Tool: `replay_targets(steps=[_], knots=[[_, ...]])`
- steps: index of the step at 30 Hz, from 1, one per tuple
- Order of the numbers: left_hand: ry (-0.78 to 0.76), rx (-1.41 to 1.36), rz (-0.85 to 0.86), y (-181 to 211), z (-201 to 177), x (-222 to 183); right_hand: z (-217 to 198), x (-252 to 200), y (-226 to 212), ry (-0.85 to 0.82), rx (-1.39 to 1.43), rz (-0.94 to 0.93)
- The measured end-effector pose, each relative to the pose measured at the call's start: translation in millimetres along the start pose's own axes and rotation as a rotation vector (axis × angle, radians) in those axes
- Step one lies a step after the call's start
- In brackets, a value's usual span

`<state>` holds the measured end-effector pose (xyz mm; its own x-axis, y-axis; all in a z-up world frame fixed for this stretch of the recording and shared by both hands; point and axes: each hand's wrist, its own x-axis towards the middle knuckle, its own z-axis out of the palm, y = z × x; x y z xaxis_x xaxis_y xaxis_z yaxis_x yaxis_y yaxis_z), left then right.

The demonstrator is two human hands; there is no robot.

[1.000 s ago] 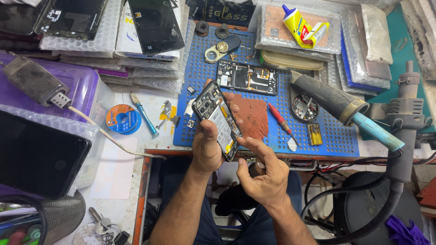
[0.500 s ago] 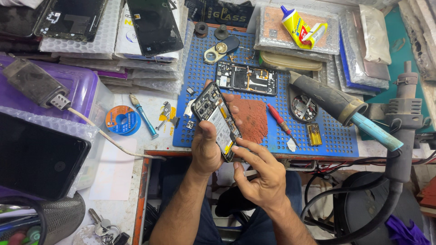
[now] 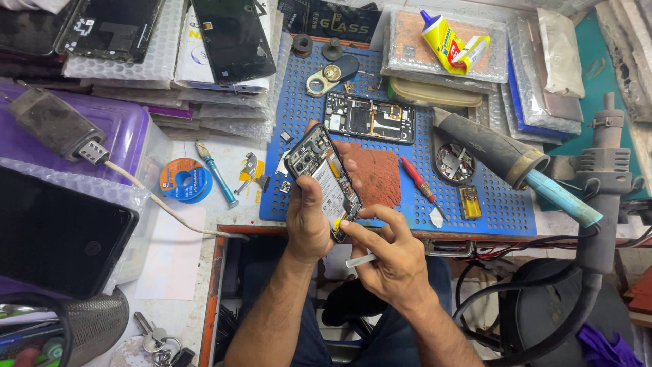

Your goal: The person repairs a disassembled smartphone on a cluttered workbench. They use a screwdriver to remove screws from the motherboard area, then use tweezers to lift and adjust internal components and connectors near the battery.

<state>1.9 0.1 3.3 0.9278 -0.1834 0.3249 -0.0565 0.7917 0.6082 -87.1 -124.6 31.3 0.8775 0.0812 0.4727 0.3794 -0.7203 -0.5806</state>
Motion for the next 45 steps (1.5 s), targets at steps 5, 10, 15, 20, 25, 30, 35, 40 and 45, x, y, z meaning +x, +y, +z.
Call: replay_targets(steps=[5,10,15,20,25,30,35,40,45], knots=[[-0.001,-0.006,-0.012,-1,-1,-1,6,-5,2,0.087,0.011,-0.067],[0.008,-0.064,-0.040,2,-1,-1,10,-16,4,0.189,0.123,-0.032],[0.009,-0.185,-0.080,4,2,0,3,-29,18,0.212,0.335,0.177],[-0.026,-0.242,-0.103,5,3,2,-3,-40,31,0.231,0.590,0.285],[-0.028,-0.228,-0.163,6,2,0,-4,-41,37,0.202,0.547,0.282],[-0.063,-0.233,-0.172,8,1,0,-4,-38,33,0.183,0.538,0.292],[-0.044,-0.249,-0.161,10,4,1,-15,-21,21,0.146,0.526,0.311],[-0.042,-0.220,-0.171,10,5,1,-42,18,8,0.062,0.445,0.201],[-0.071,-0.264,-0.203,12,5,0,-52,52,-9,-0.024,0.149,0.056]])
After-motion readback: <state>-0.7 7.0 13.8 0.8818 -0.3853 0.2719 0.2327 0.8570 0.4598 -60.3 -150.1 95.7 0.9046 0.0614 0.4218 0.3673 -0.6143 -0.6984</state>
